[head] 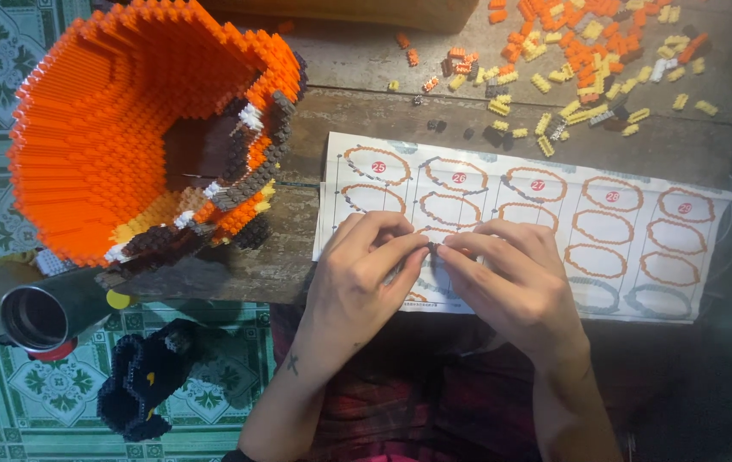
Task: Assembling a 3D model by connecting small plastic interlocking pieces on a template.
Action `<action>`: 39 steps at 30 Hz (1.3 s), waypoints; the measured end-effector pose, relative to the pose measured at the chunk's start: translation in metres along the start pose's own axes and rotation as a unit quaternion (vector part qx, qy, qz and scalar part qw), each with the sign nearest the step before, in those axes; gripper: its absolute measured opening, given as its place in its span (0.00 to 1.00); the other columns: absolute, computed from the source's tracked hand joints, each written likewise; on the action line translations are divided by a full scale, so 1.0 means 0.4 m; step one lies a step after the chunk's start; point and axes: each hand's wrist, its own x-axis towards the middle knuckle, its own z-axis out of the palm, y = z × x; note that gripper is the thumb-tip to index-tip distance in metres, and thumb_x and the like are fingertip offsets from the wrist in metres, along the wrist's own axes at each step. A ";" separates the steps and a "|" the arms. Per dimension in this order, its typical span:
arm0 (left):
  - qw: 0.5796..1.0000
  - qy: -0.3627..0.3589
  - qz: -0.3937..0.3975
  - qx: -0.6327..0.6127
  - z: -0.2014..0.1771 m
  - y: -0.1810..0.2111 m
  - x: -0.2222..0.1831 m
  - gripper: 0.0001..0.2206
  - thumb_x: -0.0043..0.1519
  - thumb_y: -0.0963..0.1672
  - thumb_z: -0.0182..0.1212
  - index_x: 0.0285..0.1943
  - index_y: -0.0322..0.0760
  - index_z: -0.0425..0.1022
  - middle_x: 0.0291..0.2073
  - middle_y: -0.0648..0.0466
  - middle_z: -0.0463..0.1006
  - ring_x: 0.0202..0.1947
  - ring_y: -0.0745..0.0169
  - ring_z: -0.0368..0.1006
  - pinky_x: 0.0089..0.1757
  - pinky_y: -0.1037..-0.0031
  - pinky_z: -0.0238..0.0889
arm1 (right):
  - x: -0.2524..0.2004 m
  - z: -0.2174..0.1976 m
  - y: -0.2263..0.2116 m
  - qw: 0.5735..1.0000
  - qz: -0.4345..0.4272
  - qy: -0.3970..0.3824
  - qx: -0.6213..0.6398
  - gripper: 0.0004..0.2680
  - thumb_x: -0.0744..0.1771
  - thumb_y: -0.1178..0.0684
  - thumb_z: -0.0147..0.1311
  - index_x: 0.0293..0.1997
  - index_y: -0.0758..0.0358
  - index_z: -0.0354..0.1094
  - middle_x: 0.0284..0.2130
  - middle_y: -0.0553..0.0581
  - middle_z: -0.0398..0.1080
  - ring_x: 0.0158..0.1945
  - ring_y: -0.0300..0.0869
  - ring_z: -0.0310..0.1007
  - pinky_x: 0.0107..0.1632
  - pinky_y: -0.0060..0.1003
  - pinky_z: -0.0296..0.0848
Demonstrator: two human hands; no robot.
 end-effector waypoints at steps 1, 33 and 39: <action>1.000 0.000 0.000 0.000 0.001 -0.001 -0.002 0.06 0.68 0.35 0.72 0.52 0.30 0.84 0.46 0.49 0.79 0.42 0.51 0.73 0.48 0.64 0.72 | -0.004 0.001 0.002 1.000 0.000 0.000 0.000 0.05 0.72 0.64 0.67 0.52 0.62 0.78 0.48 0.53 0.81 0.52 0.52 0.80 0.59 0.46 0.68; 1.000 -0.001 -0.003 0.014 -0.004 0.015 0.017 0.05 0.68 0.35 0.73 0.51 0.29 0.84 0.45 0.49 0.79 0.40 0.52 0.74 0.45 0.66 0.73 | 0.015 -0.008 0.001 0.999 0.005 -0.008 0.052 0.05 0.72 0.64 0.64 0.53 0.71 0.76 0.48 0.62 0.78 0.54 0.56 0.80 0.61 0.48 0.76; 1.000 -0.013 -0.019 0.015 -0.003 0.014 0.015 0.06 0.69 0.36 0.72 0.53 0.32 0.84 0.46 0.50 0.80 0.41 0.52 0.73 0.46 0.65 0.71 | 0.008 -0.003 0.013 0.997 0.014 -0.007 0.080 0.04 0.72 0.65 0.63 0.52 0.71 0.76 0.47 0.60 0.79 0.53 0.55 0.81 0.61 0.47 0.76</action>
